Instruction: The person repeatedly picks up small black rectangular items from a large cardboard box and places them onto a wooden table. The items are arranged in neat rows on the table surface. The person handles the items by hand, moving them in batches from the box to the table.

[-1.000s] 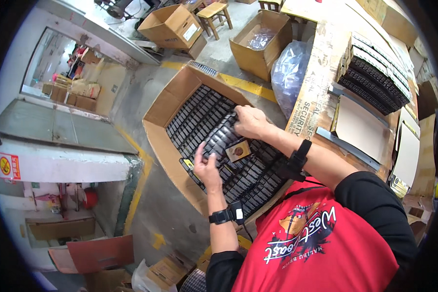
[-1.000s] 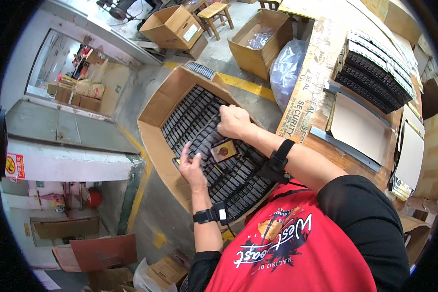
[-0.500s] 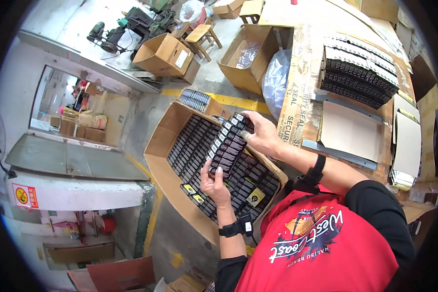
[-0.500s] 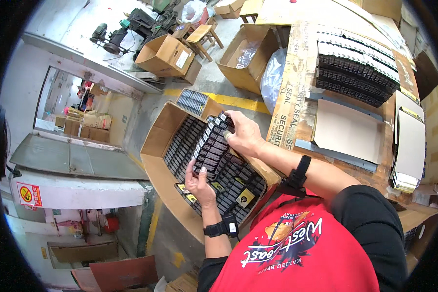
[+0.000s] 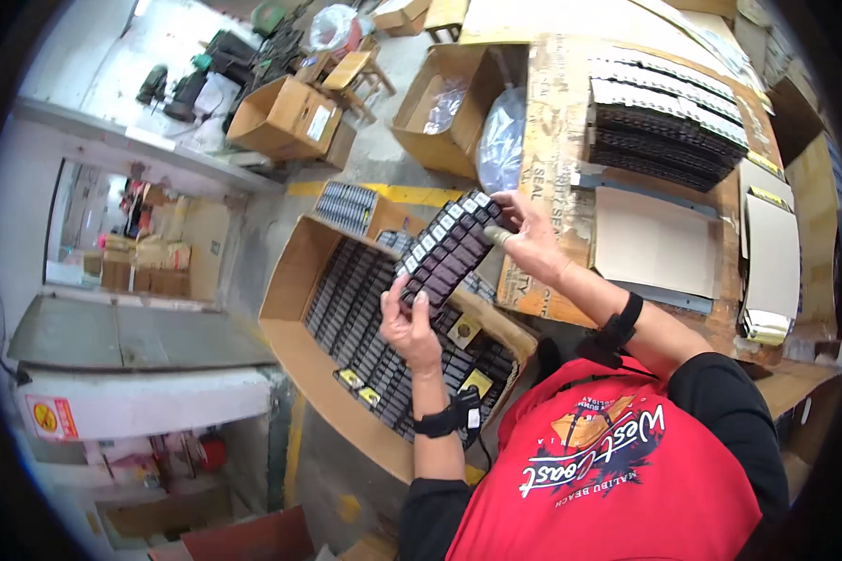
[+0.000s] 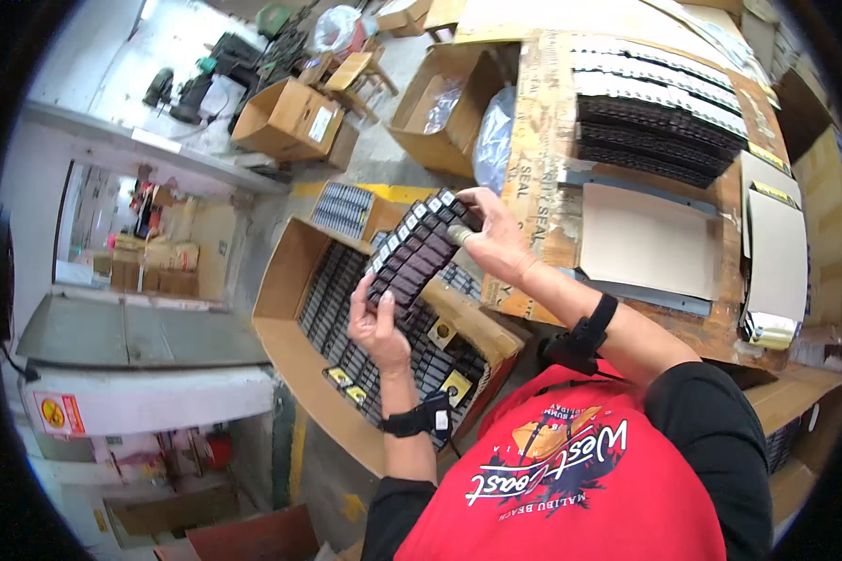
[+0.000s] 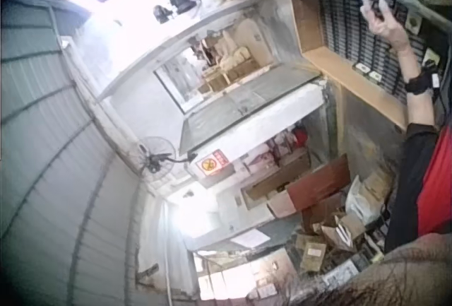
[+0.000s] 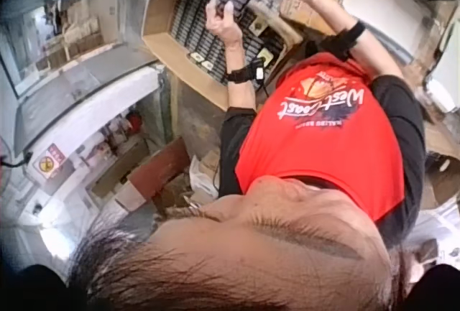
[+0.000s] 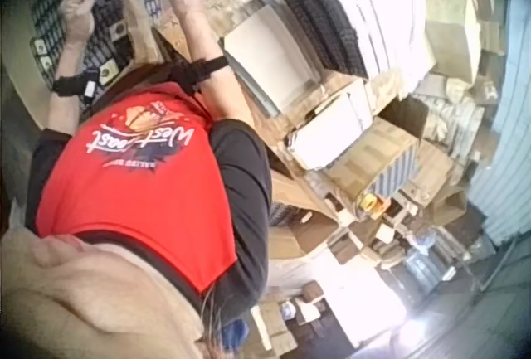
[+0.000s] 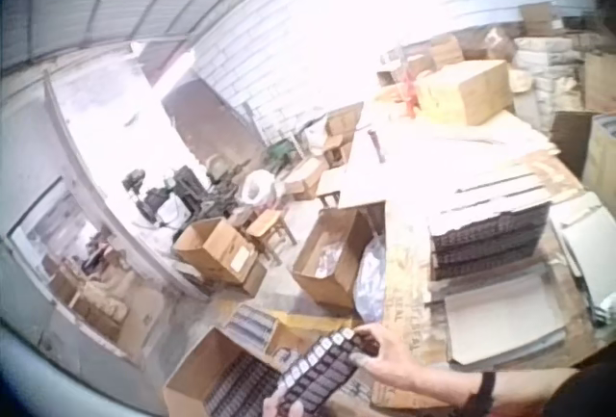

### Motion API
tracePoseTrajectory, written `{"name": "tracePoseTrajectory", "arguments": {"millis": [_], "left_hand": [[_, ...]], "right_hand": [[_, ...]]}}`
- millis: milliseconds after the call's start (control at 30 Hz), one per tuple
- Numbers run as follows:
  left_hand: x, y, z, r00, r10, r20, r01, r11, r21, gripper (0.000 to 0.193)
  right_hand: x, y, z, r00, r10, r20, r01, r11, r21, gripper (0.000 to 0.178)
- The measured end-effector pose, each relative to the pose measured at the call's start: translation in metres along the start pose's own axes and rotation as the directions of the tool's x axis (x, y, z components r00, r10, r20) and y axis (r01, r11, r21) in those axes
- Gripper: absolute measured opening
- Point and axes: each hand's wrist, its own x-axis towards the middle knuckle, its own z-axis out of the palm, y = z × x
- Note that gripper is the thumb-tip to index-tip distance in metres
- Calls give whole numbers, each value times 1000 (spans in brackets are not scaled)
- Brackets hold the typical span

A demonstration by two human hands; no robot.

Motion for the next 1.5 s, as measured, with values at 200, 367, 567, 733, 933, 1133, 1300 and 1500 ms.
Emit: {"name": "tracePoseTrajectory", "arguments": {"millis": [200, 367, 567, 733, 933, 1133, 1300, 1500], "left_hand": [[6, 52, 79, 989, -78, 127, 106, 966, -237, 48], [-14, 27, 180, 946, -89, 312, 134, 983, -123, 36], [-50, -75, 283, 741, -428, 518, 399, 900, 174, 27], [-55, -115, 321, 783, -385, 489, 246, 913, 325, 29], [-43, -89, 340, 768, -420, 483, -139, 627, 767, 27], [-35, -83, 318, 771, -385, 506, 6, 800, 600, 37], [-47, -52, 281, 339, -276, 899, -490, 764, 419, 30], [-86, -78, 261, -171, -177, 969, -738, 675, -7, 14]], "right_hand": [[-7, -28, -78, 981, -64, -185, 50, 996, -76, 34], [-42, -16, -190, 912, -147, -382, 12, 943, -333, 31], [-91, 28, -286, 871, 232, -433, -390, 863, -321, 26], [-79, 82, -320, 870, 305, -388, -435, 846, -310, 32], [-54, 99, -326, 869, 348, -351, -494, 608, -621, 55], [-80, 90, -344, 930, 298, -217, -368, 778, -509, 77], [-119, 43, -342, 874, 324, -364, -485, 524, -700, 58], [-179, 82, -326, 989, 146, 10, -67, 511, -857, 22]]}}
